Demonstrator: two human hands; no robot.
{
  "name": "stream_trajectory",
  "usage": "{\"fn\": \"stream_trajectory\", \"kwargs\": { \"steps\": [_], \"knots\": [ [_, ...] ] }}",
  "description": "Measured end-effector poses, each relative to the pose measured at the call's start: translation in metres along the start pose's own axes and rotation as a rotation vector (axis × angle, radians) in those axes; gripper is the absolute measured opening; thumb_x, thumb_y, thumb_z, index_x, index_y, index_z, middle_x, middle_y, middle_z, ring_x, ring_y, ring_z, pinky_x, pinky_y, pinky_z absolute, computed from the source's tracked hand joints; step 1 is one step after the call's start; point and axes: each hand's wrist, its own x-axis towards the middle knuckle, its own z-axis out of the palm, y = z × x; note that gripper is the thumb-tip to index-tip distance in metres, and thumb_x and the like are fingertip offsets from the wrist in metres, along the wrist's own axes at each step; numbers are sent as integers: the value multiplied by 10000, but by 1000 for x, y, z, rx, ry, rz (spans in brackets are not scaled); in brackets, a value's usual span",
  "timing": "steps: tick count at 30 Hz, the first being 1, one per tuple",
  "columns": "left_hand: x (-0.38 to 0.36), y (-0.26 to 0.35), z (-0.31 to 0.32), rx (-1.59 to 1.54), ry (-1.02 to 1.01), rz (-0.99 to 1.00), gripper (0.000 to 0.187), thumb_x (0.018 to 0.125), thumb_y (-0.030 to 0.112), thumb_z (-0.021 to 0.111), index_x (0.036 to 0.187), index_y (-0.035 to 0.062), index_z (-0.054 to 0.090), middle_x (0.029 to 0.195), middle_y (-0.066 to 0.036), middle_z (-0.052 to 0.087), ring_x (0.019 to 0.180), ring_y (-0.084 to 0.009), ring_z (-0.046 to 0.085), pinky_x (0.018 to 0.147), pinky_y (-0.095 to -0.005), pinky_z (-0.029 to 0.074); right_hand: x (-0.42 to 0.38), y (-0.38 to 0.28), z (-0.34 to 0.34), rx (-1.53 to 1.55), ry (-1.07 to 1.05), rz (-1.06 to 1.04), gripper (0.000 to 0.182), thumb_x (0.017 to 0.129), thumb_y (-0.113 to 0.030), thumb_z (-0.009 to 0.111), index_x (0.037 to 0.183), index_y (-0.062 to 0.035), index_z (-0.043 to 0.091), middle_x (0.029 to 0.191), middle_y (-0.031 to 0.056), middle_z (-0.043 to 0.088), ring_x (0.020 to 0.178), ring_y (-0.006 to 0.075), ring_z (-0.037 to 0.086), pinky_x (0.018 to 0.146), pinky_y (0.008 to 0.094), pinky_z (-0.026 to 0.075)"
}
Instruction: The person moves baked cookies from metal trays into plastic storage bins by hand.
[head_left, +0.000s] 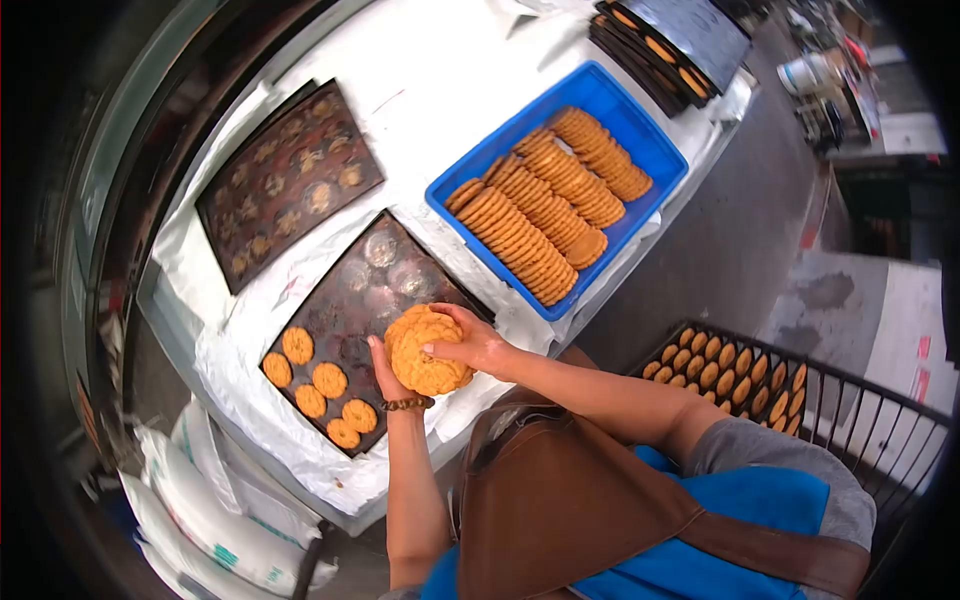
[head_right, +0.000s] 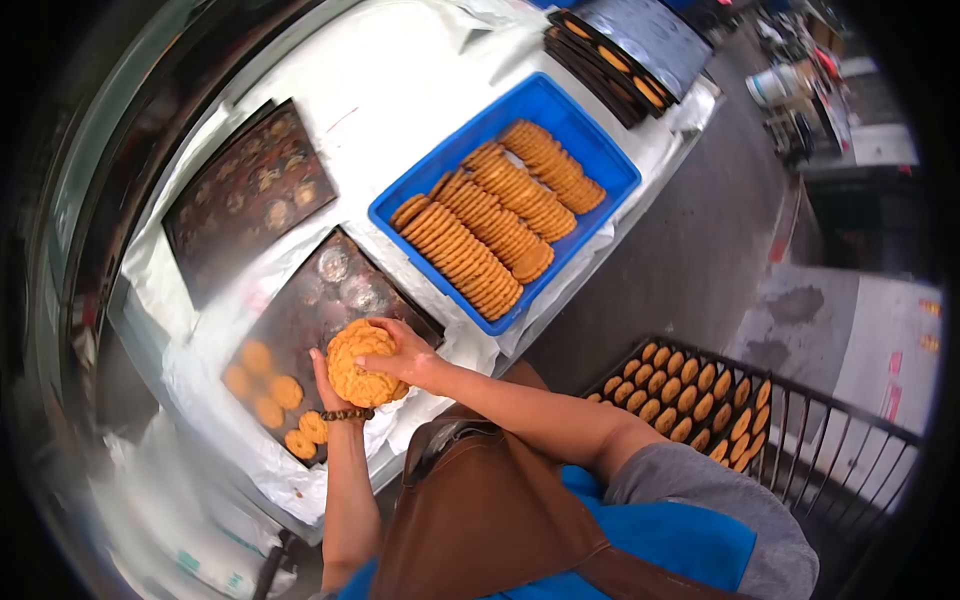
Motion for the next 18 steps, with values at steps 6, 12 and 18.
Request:
{"fn": "stream_trajectory", "kwargs": {
  "steps": [6,12,18],
  "knots": [
    [23,-10,54,106,-32,-82,781,994,646,381,1364,-28,518,1327,-193,605,1184,-321,620,997,-430,513,-13,-17,-50,637,-83,79,821,852,-221,777,1515,-72,316,1418,112,489,1340,208,458,1120,355,382],
    [37,-25,101,368,-82,-10,639,1047,501,408,1357,-48,510,1321,-191,596,1182,-304,617,982,-416,515,-18,-26,-100,727,-53,152,782,871,-217,761,1512,-77,334,1416,94,498,1341,211,462,1126,367,384],
    [58,6,84,422,-279,-123,652,1039,523,424,1366,-36,493,1309,-178,603,1182,-296,611,995,-409,497,-18,-40,-110,668,-133,46,798,848,-246,788,1495,-54,363,1401,96,508,1327,202,465,1110,347,391]
  ]
}}
